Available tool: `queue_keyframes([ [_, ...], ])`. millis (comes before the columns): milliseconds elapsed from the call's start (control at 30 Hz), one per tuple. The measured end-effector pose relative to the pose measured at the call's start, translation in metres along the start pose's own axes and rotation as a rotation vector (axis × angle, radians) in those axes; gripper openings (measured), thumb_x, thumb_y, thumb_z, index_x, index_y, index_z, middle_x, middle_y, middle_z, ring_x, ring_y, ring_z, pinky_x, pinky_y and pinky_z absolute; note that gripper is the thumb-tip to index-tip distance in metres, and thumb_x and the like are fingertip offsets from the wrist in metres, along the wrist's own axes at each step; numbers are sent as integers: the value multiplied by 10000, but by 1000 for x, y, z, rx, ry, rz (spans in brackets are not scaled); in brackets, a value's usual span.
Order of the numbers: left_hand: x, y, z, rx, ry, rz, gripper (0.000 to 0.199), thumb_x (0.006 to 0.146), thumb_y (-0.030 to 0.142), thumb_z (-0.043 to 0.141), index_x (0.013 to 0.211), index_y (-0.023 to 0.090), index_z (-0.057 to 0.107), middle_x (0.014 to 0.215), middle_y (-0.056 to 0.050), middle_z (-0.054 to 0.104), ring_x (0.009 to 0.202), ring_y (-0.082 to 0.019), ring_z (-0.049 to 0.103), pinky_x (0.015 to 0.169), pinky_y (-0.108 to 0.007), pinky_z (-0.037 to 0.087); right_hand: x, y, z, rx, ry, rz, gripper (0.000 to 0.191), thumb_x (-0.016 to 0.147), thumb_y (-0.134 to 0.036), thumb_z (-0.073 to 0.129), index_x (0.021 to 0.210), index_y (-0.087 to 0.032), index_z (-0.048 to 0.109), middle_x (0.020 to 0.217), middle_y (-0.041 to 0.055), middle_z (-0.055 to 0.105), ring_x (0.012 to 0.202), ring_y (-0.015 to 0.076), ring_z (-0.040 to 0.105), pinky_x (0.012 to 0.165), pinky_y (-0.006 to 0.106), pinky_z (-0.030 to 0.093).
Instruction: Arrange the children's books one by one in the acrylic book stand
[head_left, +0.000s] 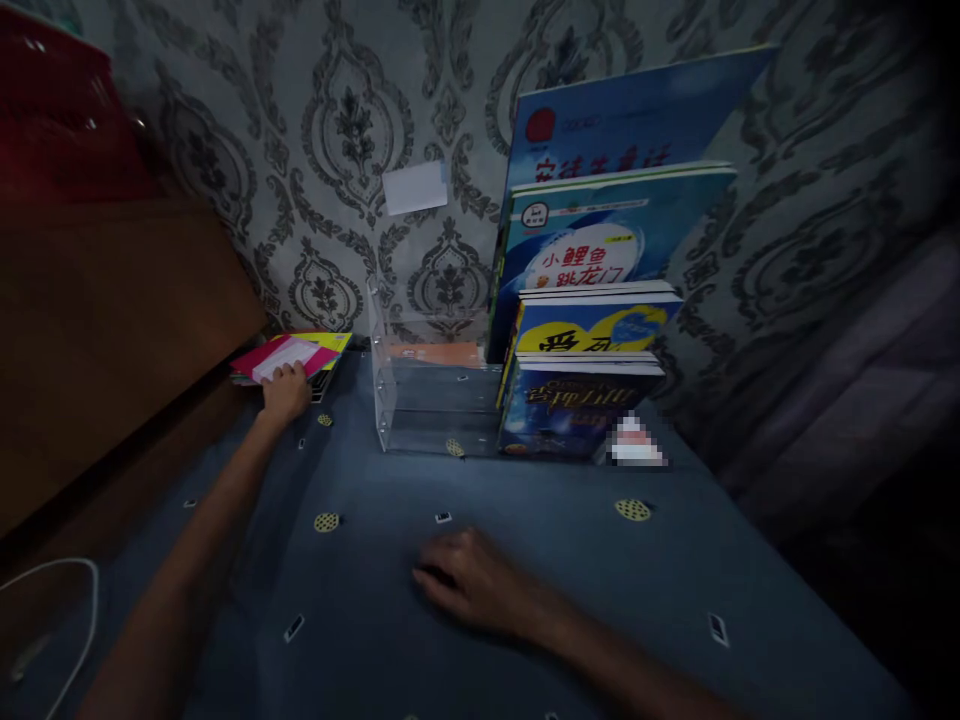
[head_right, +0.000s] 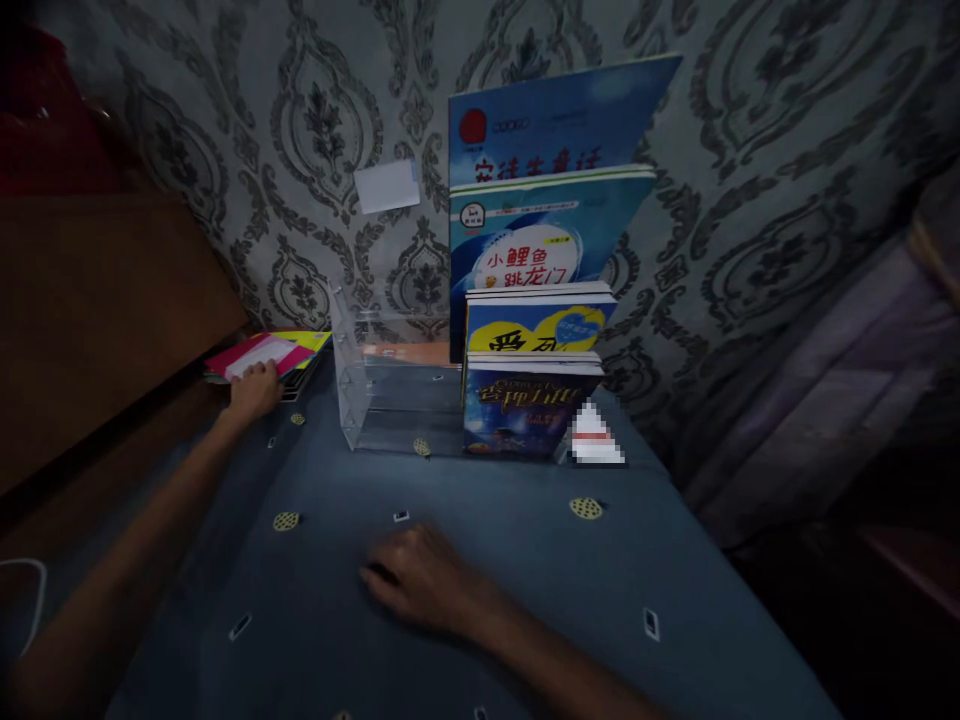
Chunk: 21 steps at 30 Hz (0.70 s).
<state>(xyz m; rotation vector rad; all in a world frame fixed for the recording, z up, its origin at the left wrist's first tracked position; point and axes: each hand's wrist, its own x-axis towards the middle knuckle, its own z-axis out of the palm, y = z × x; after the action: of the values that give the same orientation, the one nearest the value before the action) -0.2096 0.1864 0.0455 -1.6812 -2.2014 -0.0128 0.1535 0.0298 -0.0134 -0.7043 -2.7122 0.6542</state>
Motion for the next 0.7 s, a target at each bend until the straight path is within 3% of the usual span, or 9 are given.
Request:
queue_keyframes([
  [100, -1, 2, 1, -3, 2, -5, 467, 942, 104, 321, 1371, 7, 477, 1295, -327, 576, 1221, -405, 560, 955, -569, 461, 0, 0, 1, 10, 22, -1, 194, 958, -196, 562, 787, -170, 651, 756, 19, 703, 683, 135, 625, 656, 252, 375],
  [300, -30, -14, -4, 0, -19, 70, 489, 933, 88, 327, 1397, 57, 479, 1320, -287, 573, 1239, -387, 542, 951, -531, 479, 1, 4, 8, 24, 69, -27, 234, 949, -188, 568, 718, -176, 604, 694, 6, 668, 613, 124, 575, 624, 257, 357],
  [467, -68, -24, -1, -1, -40, 118, 557, 899, 63, 386, 1448, 138, 445, 1421, -222, 522, 1313, -338, 500, 1037, -484, 451, 2, 6, 12, 35, 101, -42, 268, 963, -197, 541, 698, -188, 584, 662, 2, 637, 599, 126, 546, 609, 263, 348],
  [700, -135, -26, 17, -51, -106, 154, 666, 856, 11, 383, 1503, 171, 409, 1534, -172, 457, 1420, -309, 430, 1136, -466, 406, 4, 6, 15, 42, 127, -49, 282, 949, -197, 537, 670, -190, 574, 624, -9, 615, 559, 120, 523, 584, 269, 329],
])
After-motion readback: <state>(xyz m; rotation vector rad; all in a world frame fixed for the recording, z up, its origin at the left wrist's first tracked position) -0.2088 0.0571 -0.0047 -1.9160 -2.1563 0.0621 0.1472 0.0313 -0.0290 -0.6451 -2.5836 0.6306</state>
